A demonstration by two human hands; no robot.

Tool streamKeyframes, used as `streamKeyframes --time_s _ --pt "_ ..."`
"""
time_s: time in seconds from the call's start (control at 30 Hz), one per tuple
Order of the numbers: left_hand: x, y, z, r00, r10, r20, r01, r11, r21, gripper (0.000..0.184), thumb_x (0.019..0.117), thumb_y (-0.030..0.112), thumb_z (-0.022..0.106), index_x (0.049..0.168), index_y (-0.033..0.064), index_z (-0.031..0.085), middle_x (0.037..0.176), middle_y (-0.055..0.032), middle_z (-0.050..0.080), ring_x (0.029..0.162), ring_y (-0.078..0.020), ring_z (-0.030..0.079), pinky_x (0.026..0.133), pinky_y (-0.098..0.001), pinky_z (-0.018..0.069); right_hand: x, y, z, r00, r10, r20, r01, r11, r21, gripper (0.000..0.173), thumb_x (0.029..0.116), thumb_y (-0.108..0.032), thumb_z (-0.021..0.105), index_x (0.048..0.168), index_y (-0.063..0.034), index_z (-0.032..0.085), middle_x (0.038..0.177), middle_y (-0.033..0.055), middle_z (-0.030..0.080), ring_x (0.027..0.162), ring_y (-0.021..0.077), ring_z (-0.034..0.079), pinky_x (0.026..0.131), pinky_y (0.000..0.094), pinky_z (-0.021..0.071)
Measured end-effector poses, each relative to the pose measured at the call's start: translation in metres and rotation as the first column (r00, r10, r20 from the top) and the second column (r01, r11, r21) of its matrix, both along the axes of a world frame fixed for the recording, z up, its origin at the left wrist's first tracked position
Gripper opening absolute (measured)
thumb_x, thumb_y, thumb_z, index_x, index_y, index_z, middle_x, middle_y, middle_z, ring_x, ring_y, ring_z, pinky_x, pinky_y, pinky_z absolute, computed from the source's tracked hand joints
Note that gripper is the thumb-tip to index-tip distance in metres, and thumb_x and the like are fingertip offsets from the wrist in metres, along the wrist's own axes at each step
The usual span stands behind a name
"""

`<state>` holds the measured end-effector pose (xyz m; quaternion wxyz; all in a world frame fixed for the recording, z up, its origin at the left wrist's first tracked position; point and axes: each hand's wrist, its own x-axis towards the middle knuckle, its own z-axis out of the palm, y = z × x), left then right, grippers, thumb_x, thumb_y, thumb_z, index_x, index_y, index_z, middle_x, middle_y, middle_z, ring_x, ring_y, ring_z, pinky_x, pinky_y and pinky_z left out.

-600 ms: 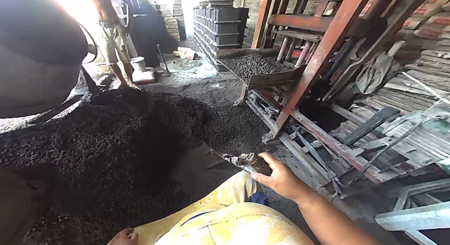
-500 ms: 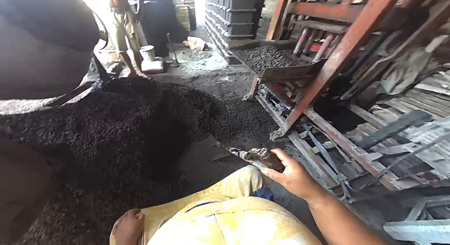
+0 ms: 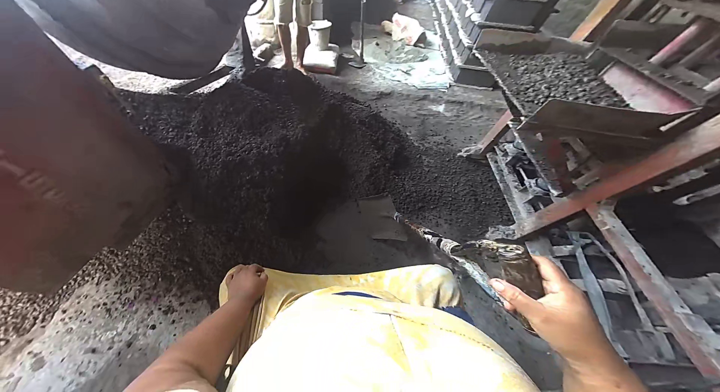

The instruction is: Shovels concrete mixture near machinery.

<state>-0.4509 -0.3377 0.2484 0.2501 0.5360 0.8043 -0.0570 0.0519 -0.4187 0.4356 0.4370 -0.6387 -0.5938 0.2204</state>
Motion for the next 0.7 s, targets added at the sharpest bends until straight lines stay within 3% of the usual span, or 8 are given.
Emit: streamKeyframes --time_s 0.17,0.4,0.53,0.7 --pt "0.001 0.0 0.001 1.0 -0.002 0.005 0.002 1.0 0.0 0.037 0.1042 0.036 0.048 0.131 0.0205 0.068 0.141 -0.0056 0.063 0.145 -0.0256 0.045 0.122 -0.0552 0.0255 -0.003 -0.002 0.003 0.999 -0.032 0.042 0.034 0.999 -0.027 0.066 0.0776 -0.032 0.075 0.13 0.0022 0.054 0.101 0.0075 0.065 0.068 0.0005 0.062 0.059 0.0206 0.0558" --pt "-0.001 -0.002 0.0 1.0 -0.002 0.01 0.002 1.0 0.0 0.039 0.104 0.037 0.047 0.132 0.0214 0.068 0.142 -0.0051 0.063 0.145 -0.0245 0.044 0.123 -0.0539 0.0248 -0.002 -0.004 0.01 0.997 0.07 0.029 -0.067 0.994 -0.081 0.064 0.0816 -0.016 0.076 0.132 0.0098 0.047 0.107 0.0127 0.062 0.075 0.0037 0.063 0.066 0.0241 0.0585" --pt "-0.003 -0.004 0.002 0.999 0.012 0.053 -0.014 0.999 0.036 0.037 0.1049 0.034 0.047 0.132 0.0196 0.068 0.137 -0.0065 0.065 0.14 -0.0245 0.051 0.123 -0.0522 0.0259 -0.005 -0.003 0.012 0.997 0.052 0.065 -0.047 0.996 -0.075 0.064 0.0796 -0.02 0.077 0.131 0.0071 0.051 0.107 0.0131 0.064 0.075 0.0027 0.063 0.067 0.0222 0.057" --pt "-0.004 -0.007 0.003 0.99 0.053 0.13 -0.069 0.99 0.119 0.037 0.1069 0.03 0.046 0.134 0.0157 0.067 0.131 -0.0115 0.069 0.132 -0.0291 0.058 0.119 -0.0534 0.0339 -0.006 -0.001 0.006 0.995 0.021 0.1 -0.02 1.0 -0.015 0.064 0.0755 -0.03 0.077 0.128 0.0023 0.058 0.106 0.011 0.068 0.079 0.0026 0.065 0.07 0.0224 0.0574"
